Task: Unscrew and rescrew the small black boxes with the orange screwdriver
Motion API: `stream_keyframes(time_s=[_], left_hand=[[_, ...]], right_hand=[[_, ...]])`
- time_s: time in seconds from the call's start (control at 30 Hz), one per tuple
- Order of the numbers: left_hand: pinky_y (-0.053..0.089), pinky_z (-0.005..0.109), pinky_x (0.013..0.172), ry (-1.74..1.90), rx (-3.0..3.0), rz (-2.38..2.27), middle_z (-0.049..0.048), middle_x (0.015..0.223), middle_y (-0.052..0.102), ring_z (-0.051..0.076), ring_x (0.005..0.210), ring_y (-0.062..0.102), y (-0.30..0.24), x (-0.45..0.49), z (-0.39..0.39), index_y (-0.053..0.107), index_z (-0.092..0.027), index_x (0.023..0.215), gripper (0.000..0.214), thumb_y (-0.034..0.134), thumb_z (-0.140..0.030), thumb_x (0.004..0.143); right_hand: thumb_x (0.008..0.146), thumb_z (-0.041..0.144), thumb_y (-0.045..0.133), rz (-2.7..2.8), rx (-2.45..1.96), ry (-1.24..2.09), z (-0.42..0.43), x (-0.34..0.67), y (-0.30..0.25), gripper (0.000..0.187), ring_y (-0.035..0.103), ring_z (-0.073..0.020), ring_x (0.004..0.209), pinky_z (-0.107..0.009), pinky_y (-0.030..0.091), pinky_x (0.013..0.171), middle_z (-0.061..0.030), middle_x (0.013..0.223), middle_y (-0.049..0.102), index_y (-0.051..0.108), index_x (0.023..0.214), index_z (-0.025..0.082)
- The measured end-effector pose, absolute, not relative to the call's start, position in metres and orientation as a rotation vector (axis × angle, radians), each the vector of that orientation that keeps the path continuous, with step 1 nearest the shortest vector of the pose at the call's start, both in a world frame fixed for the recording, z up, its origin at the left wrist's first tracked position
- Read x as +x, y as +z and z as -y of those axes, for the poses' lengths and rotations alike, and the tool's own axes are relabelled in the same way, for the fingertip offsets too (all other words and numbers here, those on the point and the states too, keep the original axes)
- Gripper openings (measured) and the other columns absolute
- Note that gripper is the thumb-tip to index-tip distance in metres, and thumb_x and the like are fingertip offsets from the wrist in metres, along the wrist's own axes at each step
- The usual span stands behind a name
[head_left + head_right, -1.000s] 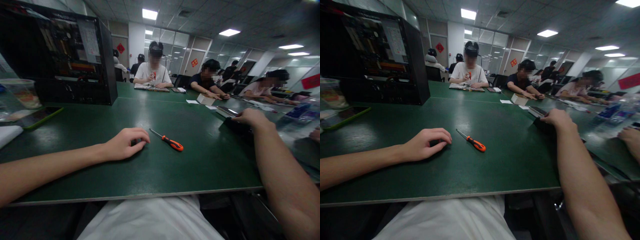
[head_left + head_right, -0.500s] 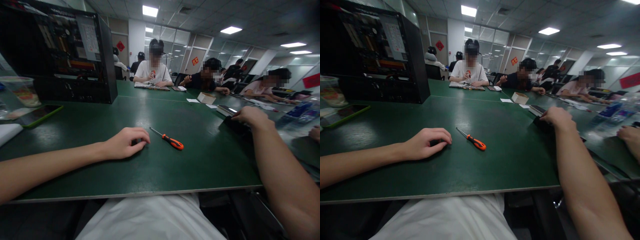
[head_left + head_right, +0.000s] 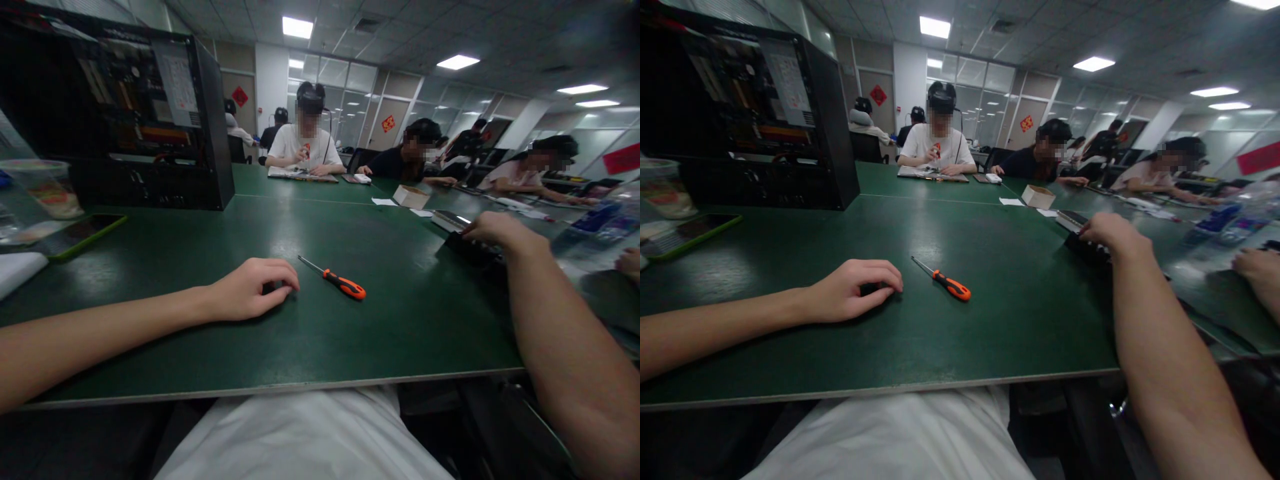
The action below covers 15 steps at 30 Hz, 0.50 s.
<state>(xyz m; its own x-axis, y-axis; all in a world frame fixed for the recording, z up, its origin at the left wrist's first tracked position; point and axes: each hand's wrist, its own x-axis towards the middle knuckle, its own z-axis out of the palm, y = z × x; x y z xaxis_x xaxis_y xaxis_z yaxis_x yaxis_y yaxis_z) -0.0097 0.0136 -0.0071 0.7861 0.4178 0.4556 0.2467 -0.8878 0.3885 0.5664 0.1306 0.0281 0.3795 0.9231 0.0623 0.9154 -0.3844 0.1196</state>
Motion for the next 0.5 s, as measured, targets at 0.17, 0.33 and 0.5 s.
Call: stream_keyframes(time_s=[0.17,0.33,0.5], left_hand=[[0.052,0.022,0.085,0.768,2.673,-0.51,0.0061,0.101,0.072,0.015,0.092,0.069,-0.008,-0.01,-0.015,0.07,-0.016,0.1,0.017,0.056,-0.011,0.093],[0.052,0.022,0.085,0.757,2.658,-0.502,0.0066,0.102,0.072,0.015,0.092,0.069,-0.009,-0.01,-0.015,0.07,-0.016,0.101,0.017,0.056,-0.011,0.093],[0.052,0.023,0.086,0.754,2.65,-0.495,0.0068,0.101,0.072,0.016,0.092,0.069,-0.008,-0.01,-0.015,0.071,-0.017,0.101,0.017,0.057,-0.011,0.093]], right_hand=[[0.097,0.04,0.06,-1.672,2.528,0.022,-0.126,0.57,0.032,0.039,0.062,-0.0208,0.109,-0.042,0.056,0.093,-0.0103,0.126,0.061,0.06,0.128,0.016],[0.096,0.04,0.061,-1.694,2.506,0.09,-0.13,0.56,0.025,0.04,0.061,-0.0226,0.114,-0.043,0.054,0.095,-0.01,0.129,0.06,0.06,0.129,0.017],[0.097,0.039,0.061,-1.653,2.498,0.101,-0.136,0.559,0.023,0.038,0.061,-0.0216,0.114,-0.042,0.054,0.096,-0.0102,0.129,0.06,0.06,0.128,0.018]])
